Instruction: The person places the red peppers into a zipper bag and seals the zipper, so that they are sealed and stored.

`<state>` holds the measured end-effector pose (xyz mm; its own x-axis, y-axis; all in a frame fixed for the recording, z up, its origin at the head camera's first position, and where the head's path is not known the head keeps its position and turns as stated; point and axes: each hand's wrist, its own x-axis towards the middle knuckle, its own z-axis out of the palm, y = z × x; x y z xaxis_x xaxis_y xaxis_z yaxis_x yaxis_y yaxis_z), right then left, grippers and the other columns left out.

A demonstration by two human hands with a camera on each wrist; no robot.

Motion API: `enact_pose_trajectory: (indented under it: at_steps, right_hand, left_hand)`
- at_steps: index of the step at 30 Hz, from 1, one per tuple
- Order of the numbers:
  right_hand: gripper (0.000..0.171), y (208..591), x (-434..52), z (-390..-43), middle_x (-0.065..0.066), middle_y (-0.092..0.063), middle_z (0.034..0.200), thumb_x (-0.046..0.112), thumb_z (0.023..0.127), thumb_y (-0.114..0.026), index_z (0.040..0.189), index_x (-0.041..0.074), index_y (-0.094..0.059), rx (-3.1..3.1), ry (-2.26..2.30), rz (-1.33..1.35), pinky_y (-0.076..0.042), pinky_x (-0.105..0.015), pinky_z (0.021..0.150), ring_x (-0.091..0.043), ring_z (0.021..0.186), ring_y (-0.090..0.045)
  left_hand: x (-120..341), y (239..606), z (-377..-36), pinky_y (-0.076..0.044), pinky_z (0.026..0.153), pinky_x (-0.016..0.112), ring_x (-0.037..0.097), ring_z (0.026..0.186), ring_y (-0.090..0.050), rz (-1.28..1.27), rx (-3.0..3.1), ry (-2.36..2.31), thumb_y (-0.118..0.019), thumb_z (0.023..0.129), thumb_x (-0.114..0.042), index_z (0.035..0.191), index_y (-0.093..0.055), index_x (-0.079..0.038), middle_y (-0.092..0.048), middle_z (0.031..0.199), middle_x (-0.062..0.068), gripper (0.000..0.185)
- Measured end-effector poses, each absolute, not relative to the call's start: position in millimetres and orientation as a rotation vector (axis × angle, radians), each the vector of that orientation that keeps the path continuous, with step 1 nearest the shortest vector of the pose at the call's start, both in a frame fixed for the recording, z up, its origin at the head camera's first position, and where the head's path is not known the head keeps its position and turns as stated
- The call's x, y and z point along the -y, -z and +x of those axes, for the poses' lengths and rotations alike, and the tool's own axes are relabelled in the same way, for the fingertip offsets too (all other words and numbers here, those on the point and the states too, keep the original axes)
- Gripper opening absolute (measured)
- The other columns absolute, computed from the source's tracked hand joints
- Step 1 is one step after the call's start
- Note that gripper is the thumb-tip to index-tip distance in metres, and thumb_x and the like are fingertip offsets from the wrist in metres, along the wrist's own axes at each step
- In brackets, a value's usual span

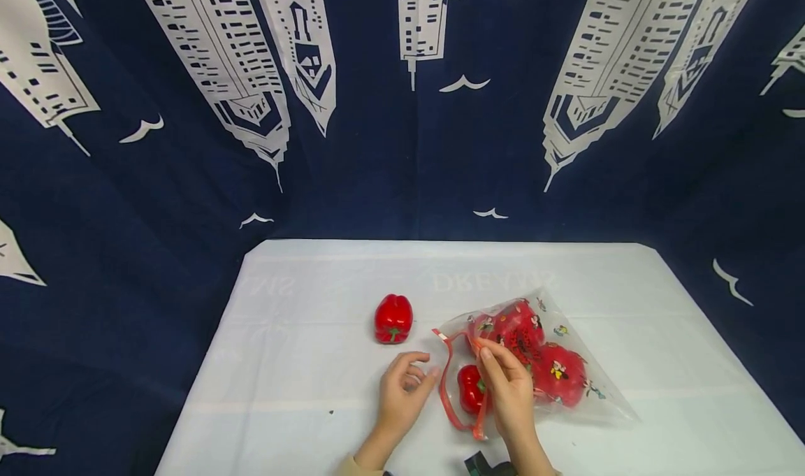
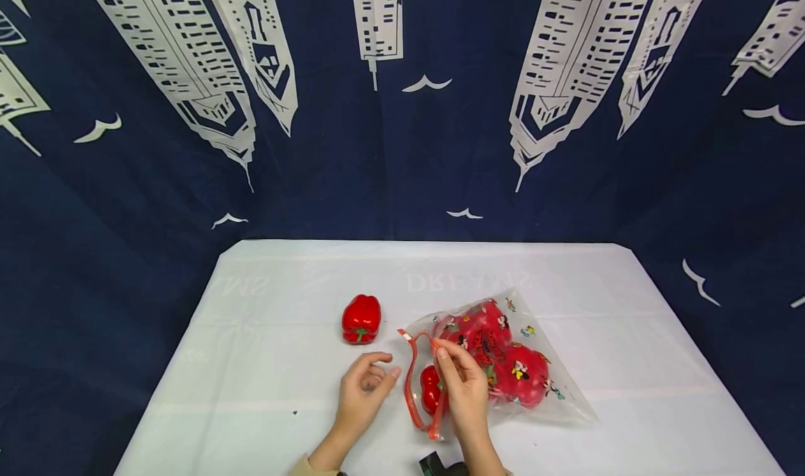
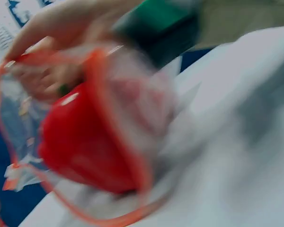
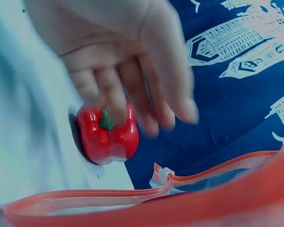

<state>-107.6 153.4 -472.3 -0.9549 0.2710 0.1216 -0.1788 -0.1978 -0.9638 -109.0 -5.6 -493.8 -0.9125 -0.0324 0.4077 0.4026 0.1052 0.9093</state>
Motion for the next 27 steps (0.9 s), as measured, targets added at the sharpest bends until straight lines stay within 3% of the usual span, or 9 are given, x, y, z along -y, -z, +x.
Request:
enact_pose_trajectory:
  at_steps: [4, 9, 18, 27]
  right_hand:
    - [0.021, 471, -154, -107, 0.002, -0.068, 0.095, 0.006, 0.094, -0.056, 0.109, -0.007, -0.063, 1.798, -2.216, -0.148, -0.052, -0.028, 0.079, -0.009, 0.086, -0.065]
    - [0.024, 470, -154, -106, 0.005, -0.068, 0.097, 0.009, 0.094, -0.057, 0.111, -0.007, -0.062, 1.835, -2.209, -0.196, -0.051, -0.029, 0.080, -0.009, 0.088, -0.065]
    - [0.027, 470, -154, -107, 0.005, -0.068, 0.098, 0.010, 0.094, -0.057, 0.112, -0.009, -0.061, 1.861, -2.206, -0.199, -0.050, -0.030, 0.080, -0.009, 0.090, -0.065]
    - [0.026, 471, -153, -106, 0.005, -0.068, 0.097, 0.009, 0.094, -0.056, 0.111, -0.010, -0.060, 1.858, -2.196, -0.174, -0.051, -0.030, 0.080, -0.010, 0.090, -0.064]
  left_hand:
    - [17, 485, -127, -0.048, 0.053, 0.035, 0.031, 0.067, -0.055, -0.165, 1.918, 1.572, -0.072, 0.074, 0.010, 0.092, -0.061, 0.005, -0.060, 0.083, 0.018, 0.022]
    - [28, 479, -143, -0.045, 0.067, 0.046, 0.040, 0.085, -0.051, -0.043, 1.872, 1.549, -0.069, 0.076, 0.011, 0.097, -0.055, 0.012, -0.055, 0.097, 0.025, 0.026]
    - [38, 517, -174, -0.043, 0.080, 0.052, 0.035, 0.102, -0.046, 0.049, 1.908, 1.617, -0.070, 0.080, 0.001, 0.107, -0.052, 0.007, -0.052, 0.110, 0.021, 0.033]
    - [37, 533, -182, -0.048, 0.081, 0.043, 0.029, 0.108, -0.044, 0.259, 2.089, 1.764, -0.079, 0.075, -0.024, 0.120, -0.047, -0.003, -0.047, 0.119, 0.012, 0.059]
